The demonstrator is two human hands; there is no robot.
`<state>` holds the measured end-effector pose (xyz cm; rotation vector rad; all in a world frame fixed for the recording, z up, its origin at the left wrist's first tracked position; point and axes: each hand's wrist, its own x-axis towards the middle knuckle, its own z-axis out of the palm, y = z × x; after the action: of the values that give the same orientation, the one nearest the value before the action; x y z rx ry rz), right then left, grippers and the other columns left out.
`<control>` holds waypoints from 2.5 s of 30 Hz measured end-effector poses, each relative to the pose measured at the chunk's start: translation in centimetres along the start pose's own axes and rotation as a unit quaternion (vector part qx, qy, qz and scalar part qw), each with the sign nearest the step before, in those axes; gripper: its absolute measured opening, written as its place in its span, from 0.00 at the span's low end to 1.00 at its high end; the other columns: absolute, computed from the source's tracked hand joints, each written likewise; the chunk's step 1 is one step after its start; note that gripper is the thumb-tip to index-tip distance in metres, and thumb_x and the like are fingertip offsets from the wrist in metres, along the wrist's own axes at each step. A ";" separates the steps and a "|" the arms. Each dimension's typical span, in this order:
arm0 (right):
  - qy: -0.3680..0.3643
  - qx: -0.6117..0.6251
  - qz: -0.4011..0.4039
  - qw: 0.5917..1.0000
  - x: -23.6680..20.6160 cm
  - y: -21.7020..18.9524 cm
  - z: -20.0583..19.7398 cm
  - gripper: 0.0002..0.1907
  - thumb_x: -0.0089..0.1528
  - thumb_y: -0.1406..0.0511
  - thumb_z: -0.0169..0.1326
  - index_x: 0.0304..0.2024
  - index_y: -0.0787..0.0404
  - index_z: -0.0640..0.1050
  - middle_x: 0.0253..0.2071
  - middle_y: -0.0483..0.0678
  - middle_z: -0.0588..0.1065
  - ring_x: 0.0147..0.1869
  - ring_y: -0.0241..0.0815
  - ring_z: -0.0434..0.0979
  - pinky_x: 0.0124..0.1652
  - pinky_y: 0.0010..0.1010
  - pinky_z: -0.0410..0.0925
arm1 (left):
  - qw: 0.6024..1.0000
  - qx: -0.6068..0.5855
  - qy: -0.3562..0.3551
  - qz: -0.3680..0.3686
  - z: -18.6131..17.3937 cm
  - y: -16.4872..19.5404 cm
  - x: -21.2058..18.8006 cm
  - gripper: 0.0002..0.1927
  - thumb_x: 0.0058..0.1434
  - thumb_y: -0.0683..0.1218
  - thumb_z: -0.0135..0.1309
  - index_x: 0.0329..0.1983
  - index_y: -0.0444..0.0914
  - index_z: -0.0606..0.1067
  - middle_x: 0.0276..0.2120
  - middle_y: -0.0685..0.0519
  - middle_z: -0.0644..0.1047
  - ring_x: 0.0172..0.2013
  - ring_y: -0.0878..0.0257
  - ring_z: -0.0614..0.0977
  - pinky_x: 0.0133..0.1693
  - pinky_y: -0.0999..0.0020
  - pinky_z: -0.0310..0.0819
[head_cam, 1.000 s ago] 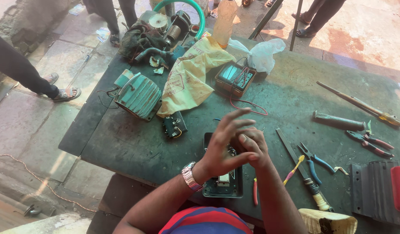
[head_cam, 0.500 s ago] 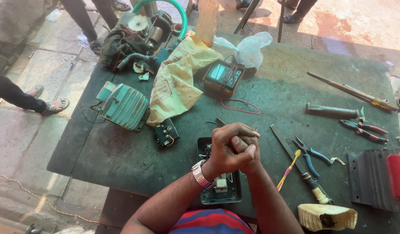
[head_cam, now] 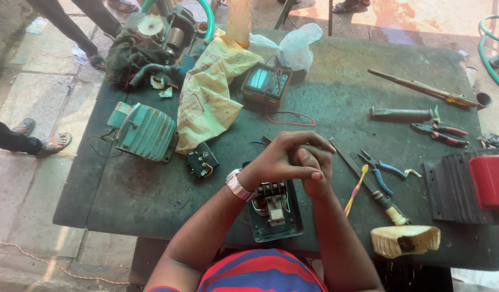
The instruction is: The person works on an open electrical starter box on a workbench, using pliers and a screwdriver to strip wire ends, twist connections, and tighten terminal screws. The person handles wires and small components inside the box throughout the clip.
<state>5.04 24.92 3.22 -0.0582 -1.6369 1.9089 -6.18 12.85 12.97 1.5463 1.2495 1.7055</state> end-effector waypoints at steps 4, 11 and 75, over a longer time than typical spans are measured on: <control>-0.215 0.072 0.065 0.972 2.2 -1.5 -2.1 0.13 0.62 0.61 0.52 0.28 0.65 0.74 0.29 0.43 0.71 0.34 0.33 0.70 0.35 0.24 0.62 | 0.994 0.072 0.085 -0.014 0.6 1.0 -1.5 0.30 0.53 0.52 0.70 0.56 0.35 0.76 0.49 0.48 0.82 0.51 0.60 0.84 0.55 0.65 0.78; -0.081 0.132 0.121 0.981 1.2 -0.5 0.2 0.14 0.61 0.62 0.54 0.39 0.68 0.79 0.36 0.45 0.75 0.42 0.34 0.76 0.41 0.27 0.69 | 0.967 0.114 0.228 -0.020 3.6 1.8 -2.3 0.27 0.57 0.53 0.69 0.55 0.35 0.76 0.48 0.47 0.82 0.49 0.60 0.86 0.53 0.67 0.79; 0.010 -0.448 0.063 0.892 -6.7 -8.2 0.7 0.08 0.63 0.64 0.60 0.41 0.63 0.83 0.33 0.49 0.82 0.34 0.39 0.80 0.36 0.30 0.69 | 0.861 0.426 0.187 -0.204 6.2 -1.5 -14.9 0.06 0.58 0.47 0.61 0.36 0.40 0.81 0.35 0.53 0.78 0.39 0.54 0.80 0.37 0.59 0.75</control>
<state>13.56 21.55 8.46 -0.5627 -2.4023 1.0645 2.65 2.58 4.01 1.2065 2.5713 1.2385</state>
